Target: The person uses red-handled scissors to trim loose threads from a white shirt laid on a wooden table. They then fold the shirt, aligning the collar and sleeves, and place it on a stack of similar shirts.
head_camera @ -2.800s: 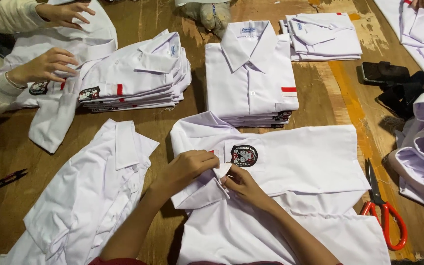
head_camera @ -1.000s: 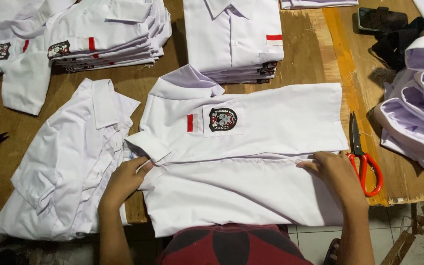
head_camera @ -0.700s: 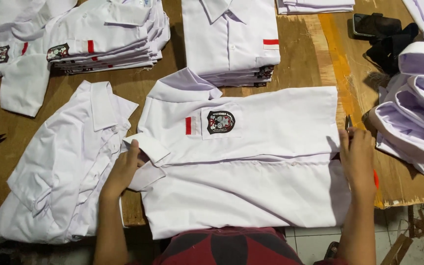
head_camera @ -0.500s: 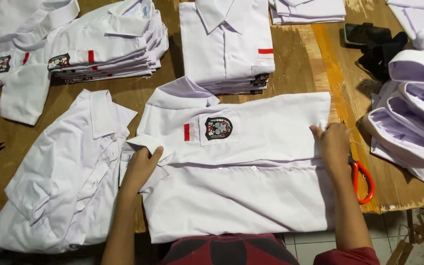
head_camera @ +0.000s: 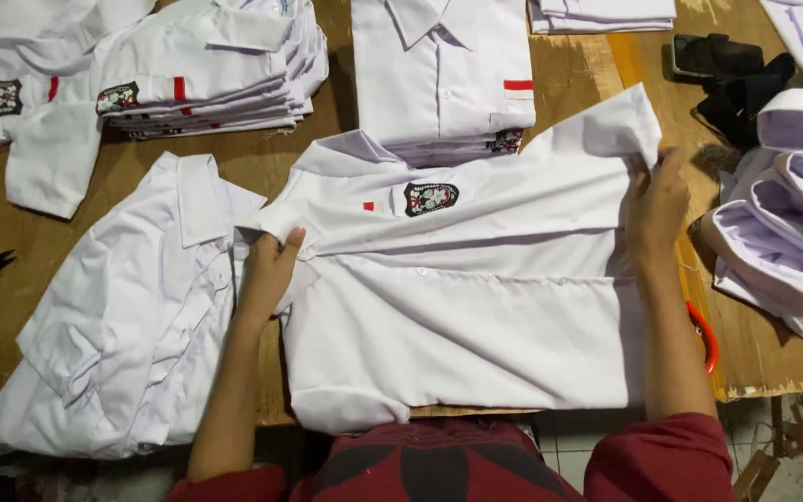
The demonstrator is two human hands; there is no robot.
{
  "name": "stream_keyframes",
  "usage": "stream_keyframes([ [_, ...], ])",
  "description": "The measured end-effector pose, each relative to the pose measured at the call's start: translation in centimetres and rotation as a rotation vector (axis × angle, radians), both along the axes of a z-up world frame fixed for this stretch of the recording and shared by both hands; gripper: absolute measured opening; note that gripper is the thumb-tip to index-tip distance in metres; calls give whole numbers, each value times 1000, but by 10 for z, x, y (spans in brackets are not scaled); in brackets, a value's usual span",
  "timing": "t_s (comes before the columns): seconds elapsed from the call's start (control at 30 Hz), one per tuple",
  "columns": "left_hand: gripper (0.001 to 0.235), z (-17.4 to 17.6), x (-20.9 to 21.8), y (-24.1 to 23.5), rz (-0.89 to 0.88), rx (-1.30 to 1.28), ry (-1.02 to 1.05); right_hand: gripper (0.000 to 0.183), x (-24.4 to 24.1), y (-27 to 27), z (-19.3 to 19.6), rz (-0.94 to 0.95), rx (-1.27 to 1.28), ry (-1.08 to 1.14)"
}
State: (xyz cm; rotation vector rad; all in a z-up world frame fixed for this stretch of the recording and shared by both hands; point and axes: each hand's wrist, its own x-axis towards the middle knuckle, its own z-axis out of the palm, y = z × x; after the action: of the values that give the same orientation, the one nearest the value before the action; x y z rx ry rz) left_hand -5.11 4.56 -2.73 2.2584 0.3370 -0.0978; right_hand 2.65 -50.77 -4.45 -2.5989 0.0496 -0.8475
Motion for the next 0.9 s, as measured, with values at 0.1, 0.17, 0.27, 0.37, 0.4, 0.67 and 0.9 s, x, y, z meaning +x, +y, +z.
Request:
stream_keyframes([
  [0.1,54,8,3,0,-100,-16,202,43,-13,9,20,23,-29,49],
  [0.17,48,27,4,-4,-66,-109,222,40,-37,-8,14,18,-180,54],
  [0.27,51,48,9,-8,-24,-241,265,27,-83,-5,27,173,-113,382],
  [0.37,56,78,12,-21,-43,-287,334,30,-123,12,15,323,-21,741],
  [0.4,58,91,12,-26,-60,-293,389,42,-134,18,4,306,-149,791],
  [0.67,72,40,18,-11,-10,-457,274,37,-142,-2,38,149,-202,516],
  [0.9,69,32,15,-8,-20,-465,315,31,-105,19,10,199,-186,695],
])
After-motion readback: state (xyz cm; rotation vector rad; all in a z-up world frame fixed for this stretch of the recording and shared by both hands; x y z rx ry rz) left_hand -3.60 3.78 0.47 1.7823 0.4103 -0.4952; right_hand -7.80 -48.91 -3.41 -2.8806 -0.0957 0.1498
